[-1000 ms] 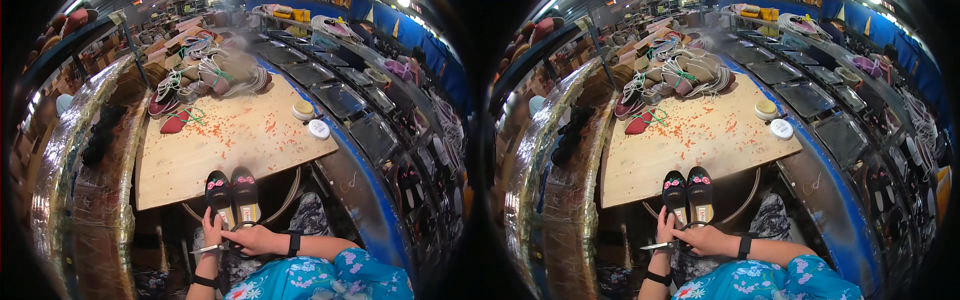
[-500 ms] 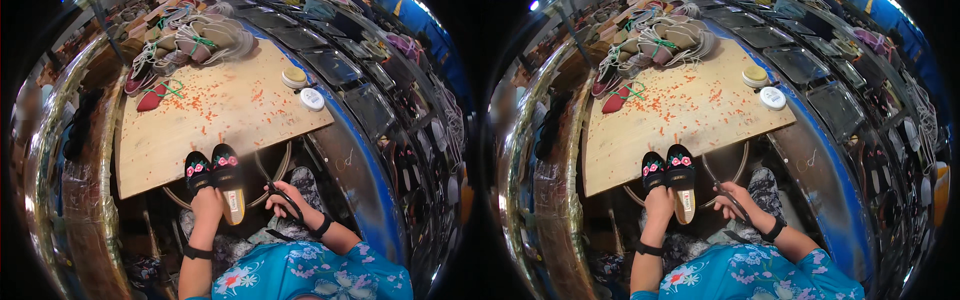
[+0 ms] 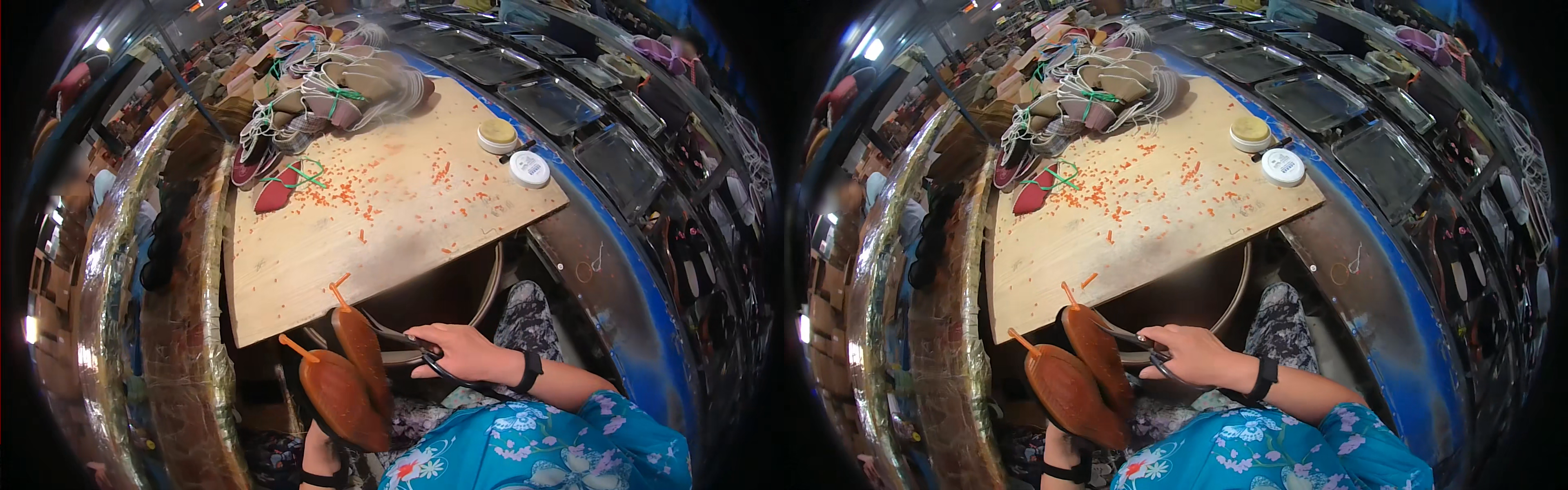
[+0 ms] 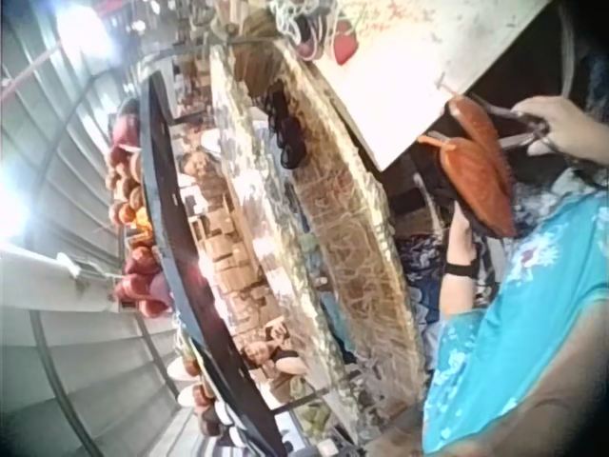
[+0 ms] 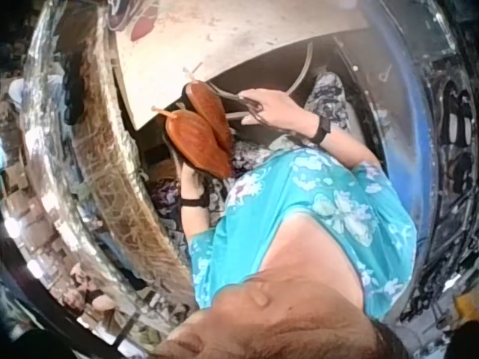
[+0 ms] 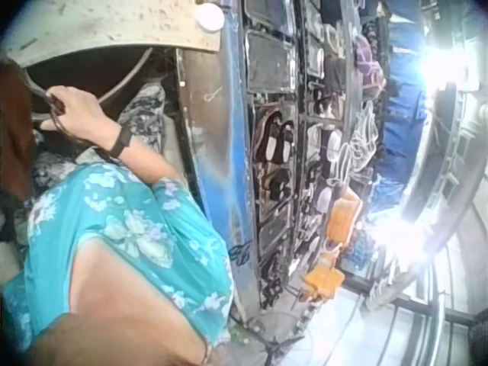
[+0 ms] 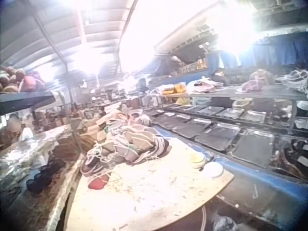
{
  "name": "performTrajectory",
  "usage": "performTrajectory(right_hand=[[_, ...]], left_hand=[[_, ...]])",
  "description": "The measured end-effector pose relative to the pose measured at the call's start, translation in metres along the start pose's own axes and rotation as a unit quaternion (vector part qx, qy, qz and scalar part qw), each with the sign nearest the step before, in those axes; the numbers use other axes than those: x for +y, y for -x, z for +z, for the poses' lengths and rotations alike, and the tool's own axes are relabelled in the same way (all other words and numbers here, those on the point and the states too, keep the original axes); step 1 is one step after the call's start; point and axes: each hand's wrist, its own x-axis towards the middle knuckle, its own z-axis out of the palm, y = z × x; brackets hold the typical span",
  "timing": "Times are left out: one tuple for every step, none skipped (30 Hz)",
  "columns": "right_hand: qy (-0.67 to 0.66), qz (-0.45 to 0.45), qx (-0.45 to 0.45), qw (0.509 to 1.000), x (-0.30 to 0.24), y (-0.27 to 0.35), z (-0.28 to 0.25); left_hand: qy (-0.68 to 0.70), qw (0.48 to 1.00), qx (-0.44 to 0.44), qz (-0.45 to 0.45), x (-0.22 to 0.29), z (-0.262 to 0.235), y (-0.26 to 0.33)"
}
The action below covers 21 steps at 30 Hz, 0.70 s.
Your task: Trim excess material from the soles and edges of manufactured shoes using scissors.
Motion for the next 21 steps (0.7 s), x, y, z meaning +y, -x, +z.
performTrajectory(right_hand=[[0.002,0.0,-0.002,1.0,-0.005,-0.003,-0.001],[0.011,-0.003,0.009,1.0,-0.01,-0.006,-0.003],[0.02,-0.006,0.02,1.0,-0.013,-0.008,-0.003],[0.021,-0.006,0.016,1.0,-0.013,-0.009,-0.001],[0.025,0.002,0.027,0.999,-0.011,-0.008,0.001],[0.029,0.01,0.037,0.999,-0.008,-0.008,0.003],[0.031,0.014,0.035,0.999,-0.002,-0.007,0.005],[0.025,0.013,0.039,0.999,0.004,-0.006,0.01],[0.019,0.013,0.043,0.999,0.009,-0.004,0.013],[0.021,0.017,0.042,0.999,0.013,-0.001,0.015],[-0.031,0.045,0.025,0.998,0.017,-0.001,0.018],[-0.083,0.074,0.01,0.994,0.018,0.0,0.02],[-0.081,0.074,0.007,0.994,0.019,0.004,0.018],[-0.094,0.092,-0.023,0.991,0.019,0.01,0.013],[-0.107,0.109,-0.054,0.987,0.021,0.015,0.01],[-0.114,0.073,-0.057,0.989,0.024,0.019,0.01],[-0.113,0.073,-0.061,0.989,0.02,0.02,0.008],[-0.109,0.073,-0.075,0.989,0.011,0.02,0.002],[-0.104,0.073,-0.09,0.988,0.005,0.02,-0.001],[-0.088,0.045,-0.058,0.993,0.001,0.02,-0.001],[-0.087,0.048,-0.058,0.993,0.0,0.021,0.0]], left_hand=[[0.0,1.0,-0.004,-0.002,-0.003,0.003,0.003],[0.0,1.0,-0.006,-0.003,-0.005,0.006,0.007],[0.001,1.0,-0.008,-0.004,-0.007,0.009,0.011],[0.001,1.0,-0.011,-0.006,-0.01,0.011,0.014],[0.002,1.0,-0.017,-0.011,-0.013,0.011,0.014],[-0.041,0.999,-0.032,0.01,-0.017,0.008,0.012],[-0.038,0.999,-0.035,0.006,-0.017,0.002,0.01],[-0.065,0.996,-0.062,-0.023,-0.016,-0.005,0.01],[-0.092,0.99,-0.091,-0.051,-0.017,-0.007,0.01],[-0.066,0.994,-0.045,-0.07,-0.02,-0.004,0.01],[-0.063,0.995,-0.044,-0.07,-0.021,-0.005,0.009],[-0.11,0.992,-0.032,-0.059,-0.02,-0.006,0.009],[-0.158,0.986,-0.021,-0.047,-0.02,-0.006,0.008],[-0.172,0.984,0.011,-0.039,-0.021,-0.003,0.007],[-0.169,0.985,0.013,-0.038,-0.019,-0.001,0.006],[-0.187,0.982,0.013,-0.006,-0.015,0.003,0.007],[-0.205,0.978,0.014,0.024,-0.013,0.005,0.008],[-0.209,0.977,0.027,0.036,-0.012,0.005,0.009],[-0.207,0.977,0.03,0.036,-0.016,0.003,0.008],[-0.287,0.953,0.026,0.095,-0.021,0.001,0.005],[-0.364,0.918,0.023,0.154,-0.024,0.001,0.003]])
